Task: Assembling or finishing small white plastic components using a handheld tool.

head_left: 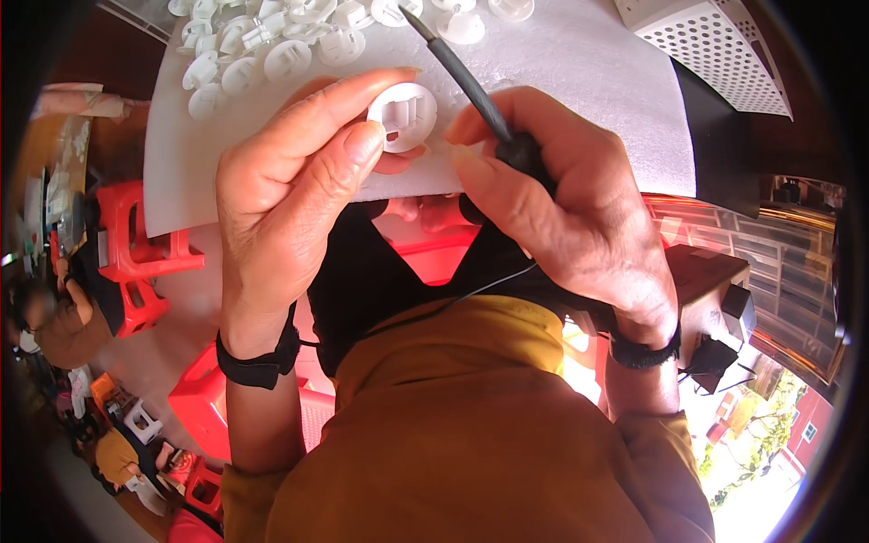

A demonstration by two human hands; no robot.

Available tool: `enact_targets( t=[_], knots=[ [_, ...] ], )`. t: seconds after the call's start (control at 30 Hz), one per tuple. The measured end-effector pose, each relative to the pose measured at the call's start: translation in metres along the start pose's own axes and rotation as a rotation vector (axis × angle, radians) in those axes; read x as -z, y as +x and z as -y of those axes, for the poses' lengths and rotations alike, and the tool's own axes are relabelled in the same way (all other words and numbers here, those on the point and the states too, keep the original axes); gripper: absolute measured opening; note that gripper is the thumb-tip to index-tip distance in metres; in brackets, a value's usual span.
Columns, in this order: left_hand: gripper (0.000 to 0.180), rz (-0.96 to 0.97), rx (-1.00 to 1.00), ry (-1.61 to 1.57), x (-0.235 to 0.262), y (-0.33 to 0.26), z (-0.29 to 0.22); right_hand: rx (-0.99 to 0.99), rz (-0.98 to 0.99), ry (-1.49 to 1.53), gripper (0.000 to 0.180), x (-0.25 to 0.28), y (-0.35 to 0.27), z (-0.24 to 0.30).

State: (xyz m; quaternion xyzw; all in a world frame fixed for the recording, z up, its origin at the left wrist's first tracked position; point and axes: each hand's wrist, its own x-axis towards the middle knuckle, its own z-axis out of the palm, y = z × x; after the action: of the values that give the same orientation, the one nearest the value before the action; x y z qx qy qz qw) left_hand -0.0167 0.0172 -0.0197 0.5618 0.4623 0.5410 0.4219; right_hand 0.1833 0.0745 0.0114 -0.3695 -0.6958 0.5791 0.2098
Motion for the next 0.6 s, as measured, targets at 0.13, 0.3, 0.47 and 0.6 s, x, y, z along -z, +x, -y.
enact_targets(
  t=[0.13, 0.3, 0.47, 0.6],
  knots=[
    [0.034, -0.015, -0.028, -0.05, 0.001, 0.002, 0.012, -0.034, 0.019, -0.07, 0.02, 0.005, -0.021, -0.001],
    [0.032, -0.045, -0.011, -0.033, 0.0, 0.004, 0.014, 0.077, 0.045, -0.177, 0.016, 0.005, -0.024, -0.014],
    [0.032, -0.046, -0.007, -0.007, 0.0, 0.003, 0.015, 0.119, 0.002, -0.231, 0.016, 0.003, -0.021, -0.016],
    [0.031, -0.04, -0.019, 0.015, 0.001, 0.004, 0.017, 0.11, 0.005, -0.214, 0.015, 0.002, -0.02, -0.017]
  ],
)
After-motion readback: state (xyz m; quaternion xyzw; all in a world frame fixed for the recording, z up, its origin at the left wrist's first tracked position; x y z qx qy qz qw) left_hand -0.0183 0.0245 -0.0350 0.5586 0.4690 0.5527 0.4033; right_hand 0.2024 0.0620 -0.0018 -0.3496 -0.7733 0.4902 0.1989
